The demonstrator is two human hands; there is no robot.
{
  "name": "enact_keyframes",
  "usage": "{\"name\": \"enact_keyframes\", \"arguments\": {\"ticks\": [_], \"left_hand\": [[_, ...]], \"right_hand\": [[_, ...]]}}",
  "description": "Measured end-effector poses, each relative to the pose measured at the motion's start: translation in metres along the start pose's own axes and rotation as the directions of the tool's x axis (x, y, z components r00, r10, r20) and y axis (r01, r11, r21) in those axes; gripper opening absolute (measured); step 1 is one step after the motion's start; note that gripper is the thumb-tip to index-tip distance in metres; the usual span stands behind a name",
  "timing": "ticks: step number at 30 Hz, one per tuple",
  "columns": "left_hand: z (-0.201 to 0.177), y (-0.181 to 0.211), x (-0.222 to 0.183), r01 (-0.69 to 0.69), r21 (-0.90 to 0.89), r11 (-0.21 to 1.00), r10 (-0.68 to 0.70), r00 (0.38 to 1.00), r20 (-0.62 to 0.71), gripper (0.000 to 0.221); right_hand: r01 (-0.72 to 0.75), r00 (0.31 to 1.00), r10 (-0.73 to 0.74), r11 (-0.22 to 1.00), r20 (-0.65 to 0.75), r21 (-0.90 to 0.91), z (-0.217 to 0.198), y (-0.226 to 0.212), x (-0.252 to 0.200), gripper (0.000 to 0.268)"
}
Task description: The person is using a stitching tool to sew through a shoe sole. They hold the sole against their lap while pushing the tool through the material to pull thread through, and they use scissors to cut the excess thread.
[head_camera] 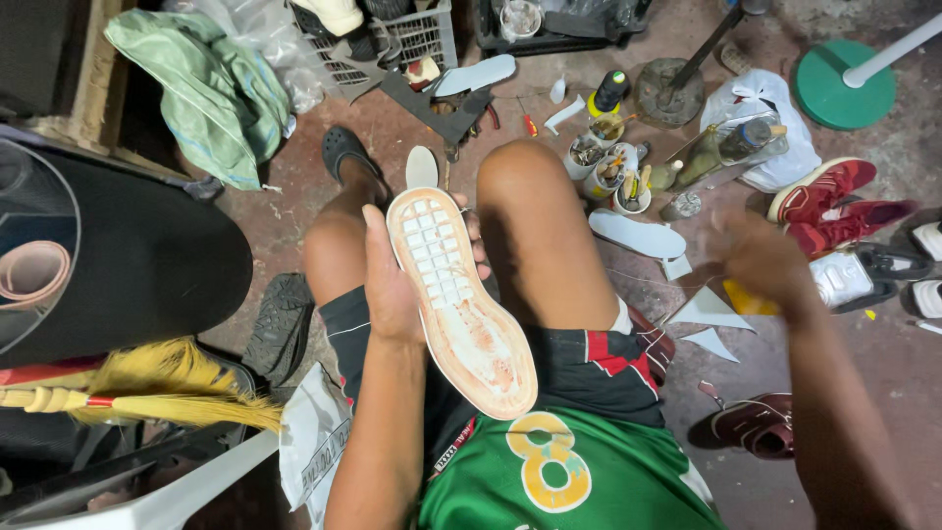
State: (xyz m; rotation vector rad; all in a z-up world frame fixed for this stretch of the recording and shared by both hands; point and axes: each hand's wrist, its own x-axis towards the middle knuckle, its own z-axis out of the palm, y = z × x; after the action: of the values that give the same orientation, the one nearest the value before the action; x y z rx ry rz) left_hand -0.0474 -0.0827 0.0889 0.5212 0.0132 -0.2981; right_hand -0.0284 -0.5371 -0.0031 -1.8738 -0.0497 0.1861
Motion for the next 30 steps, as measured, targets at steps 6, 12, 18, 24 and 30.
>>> {"name": "enact_keyframes", "arguments": {"ticks": [6, 12, 18, 24, 30], "left_hand": [[0.001, -0.017, -0.004, 0.066, 0.064, 0.996, -0.061, 0.996, -0.072, 0.087], [-0.004, -0.035, -0.001, 0.093, 0.111, 0.989, -0.077, 0.987, -0.143, 0.088], [-0.017, -0.047, -0.006, 0.197, 0.152, 0.969, -0.150, 0.950, -0.272, 0.088], [-0.028, -0.050, -0.008, 0.166, 0.155, 0.974, -0.120, 0.956, -0.268, 0.086], [-0.032, -0.048, -0.012, 0.146, 0.219, 0.965, -0.079, 0.955, -0.287, 0.085]], "right_hand": [[-0.565, 0.814, 0.565, 0.718, -0.133, -0.406, 0.047, 0.039, -0.046, 0.053], [-0.394, 0.918, 0.392, 0.919, 0.057, 0.013, 0.083, 0.022, -0.041, 0.029], [0.276, 0.956, -0.294, 0.916, -0.018, -0.292, 0.118, -0.110, -0.038, 0.019], [0.436, 0.900, -0.392, 0.795, 0.191, -0.421, 0.164, -0.196, -0.001, 0.019], [0.583, 0.811, -0.474, 0.616, 0.342, -0.530, 0.186, -0.204, 0.019, 0.023]]}}
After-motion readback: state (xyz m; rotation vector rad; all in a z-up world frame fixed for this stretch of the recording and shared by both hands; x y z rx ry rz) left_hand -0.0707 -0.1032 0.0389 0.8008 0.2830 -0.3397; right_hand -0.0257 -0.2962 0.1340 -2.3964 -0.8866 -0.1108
